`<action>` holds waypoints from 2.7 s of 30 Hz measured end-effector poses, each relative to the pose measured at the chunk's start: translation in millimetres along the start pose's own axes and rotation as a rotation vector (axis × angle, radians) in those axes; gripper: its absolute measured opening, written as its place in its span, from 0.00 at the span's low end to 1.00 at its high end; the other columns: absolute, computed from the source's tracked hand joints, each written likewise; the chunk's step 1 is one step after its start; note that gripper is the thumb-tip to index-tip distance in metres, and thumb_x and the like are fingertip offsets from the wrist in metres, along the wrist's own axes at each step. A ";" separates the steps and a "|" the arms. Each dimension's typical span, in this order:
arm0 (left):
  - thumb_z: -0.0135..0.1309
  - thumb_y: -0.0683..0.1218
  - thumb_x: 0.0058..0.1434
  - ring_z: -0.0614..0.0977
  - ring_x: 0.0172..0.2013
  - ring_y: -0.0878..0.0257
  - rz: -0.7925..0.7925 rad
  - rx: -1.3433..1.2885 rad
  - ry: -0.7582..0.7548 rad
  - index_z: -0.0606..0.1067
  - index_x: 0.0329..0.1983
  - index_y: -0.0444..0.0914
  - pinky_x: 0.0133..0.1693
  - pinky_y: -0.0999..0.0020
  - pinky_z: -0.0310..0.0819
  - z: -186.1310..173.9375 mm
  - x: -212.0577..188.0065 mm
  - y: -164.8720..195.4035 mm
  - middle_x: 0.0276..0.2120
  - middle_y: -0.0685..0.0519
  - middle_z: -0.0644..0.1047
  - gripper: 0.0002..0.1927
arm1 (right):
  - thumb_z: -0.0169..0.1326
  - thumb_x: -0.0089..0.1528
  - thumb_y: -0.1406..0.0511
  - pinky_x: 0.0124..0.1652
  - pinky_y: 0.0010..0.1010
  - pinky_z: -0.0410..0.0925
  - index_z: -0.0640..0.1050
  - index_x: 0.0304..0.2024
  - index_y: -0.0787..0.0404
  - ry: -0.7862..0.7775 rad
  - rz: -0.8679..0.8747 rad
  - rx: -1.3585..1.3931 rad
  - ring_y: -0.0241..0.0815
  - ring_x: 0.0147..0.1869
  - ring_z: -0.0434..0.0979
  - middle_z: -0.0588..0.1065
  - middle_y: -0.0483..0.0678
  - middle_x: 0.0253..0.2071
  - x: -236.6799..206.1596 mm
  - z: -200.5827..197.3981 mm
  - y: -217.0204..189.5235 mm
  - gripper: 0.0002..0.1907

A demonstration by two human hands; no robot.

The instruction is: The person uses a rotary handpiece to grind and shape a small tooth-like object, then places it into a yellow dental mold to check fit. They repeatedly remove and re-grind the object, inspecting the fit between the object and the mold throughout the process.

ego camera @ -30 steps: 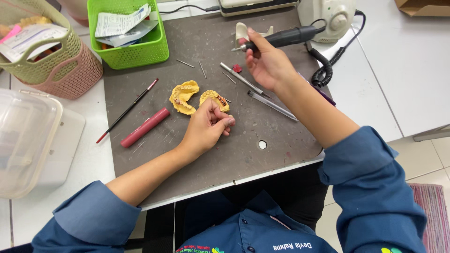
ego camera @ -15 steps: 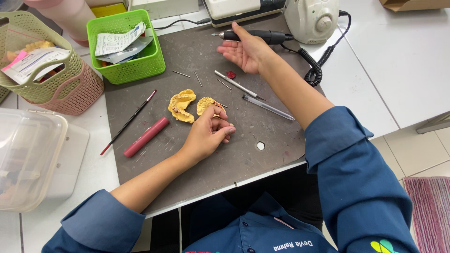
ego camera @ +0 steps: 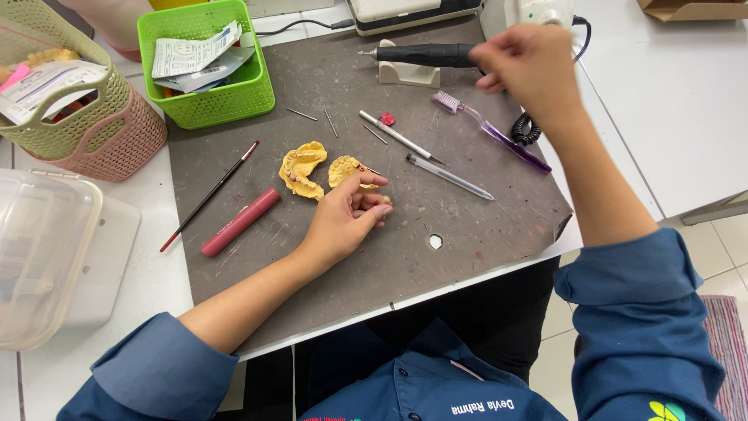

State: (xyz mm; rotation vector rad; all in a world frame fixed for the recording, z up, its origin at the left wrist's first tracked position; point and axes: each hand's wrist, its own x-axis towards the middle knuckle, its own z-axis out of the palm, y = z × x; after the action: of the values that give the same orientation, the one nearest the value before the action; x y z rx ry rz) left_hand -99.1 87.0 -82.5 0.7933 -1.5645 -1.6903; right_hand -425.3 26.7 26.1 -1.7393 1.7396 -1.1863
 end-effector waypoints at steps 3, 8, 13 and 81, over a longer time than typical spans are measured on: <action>0.58 0.36 0.62 0.82 0.40 0.70 0.030 -0.015 0.019 0.70 0.57 0.35 0.42 0.74 0.83 -0.6 4.0 -5.8 0.41 0.52 0.80 0.20 | 0.58 0.72 0.69 0.36 0.27 0.75 0.82 0.43 0.71 0.292 -0.257 -0.219 0.40 0.36 0.84 0.81 0.54 0.34 13.0 -33.3 36.2 0.08; 0.58 0.35 0.62 0.82 0.40 0.69 -0.004 -0.090 0.004 0.69 0.58 0.34 0.42 0.73 0.81 -0.9 12.5 -8.2 0.41 0.50 0.81 0.21 | 0.64 0.68 0.68 0.35 0.34 0.75 0.82 0.38 0.70 0.422 -0.331 -0.614 0.46 0.33 0.84 0.81 0.56 0.32 34.0 -47.7 110.6 0.09; 0.57 0.35 0.62 0.82 0.41 0.68 -0.020 -0.173 -0.006 0.69 0.58 0.34 0.44 0.72 0.81 -1.9 26.2 -7.9 0.42 0.49 0.81 0.20 | 0.61 0.67 0.70 0.40 0.33 0.76 0.81 0.40 0.67 0.416 -0.284 -0.550 0.46 0.39 0.85 0.82 0.53 0.36 44.1 -43.1 134.1 0.03; 0.69 0.43 0.52 0.76 0.53 0.48 0.550 0.856 0.206 0.70 0.62 0.34 0.57 0.55 0.69 -26.3 76.7 4.1 0.53 0.44 0.76 0.34 | 0.60 0.62 0.76 0.52 0.27 0.78 0.81 0.47 0.71 -0.454 -0.051 0.470 0.39 0.52 0.83 0.81 0.54 0.48 -17.6 95.3 45.6 0.10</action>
State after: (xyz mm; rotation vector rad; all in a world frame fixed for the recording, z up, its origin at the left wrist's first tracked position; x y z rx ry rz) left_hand -121.4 9.0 -79.3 0.7880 -2.1092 -0.4993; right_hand -375.7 10.7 -67.4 -1.6059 1.0589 -1.0132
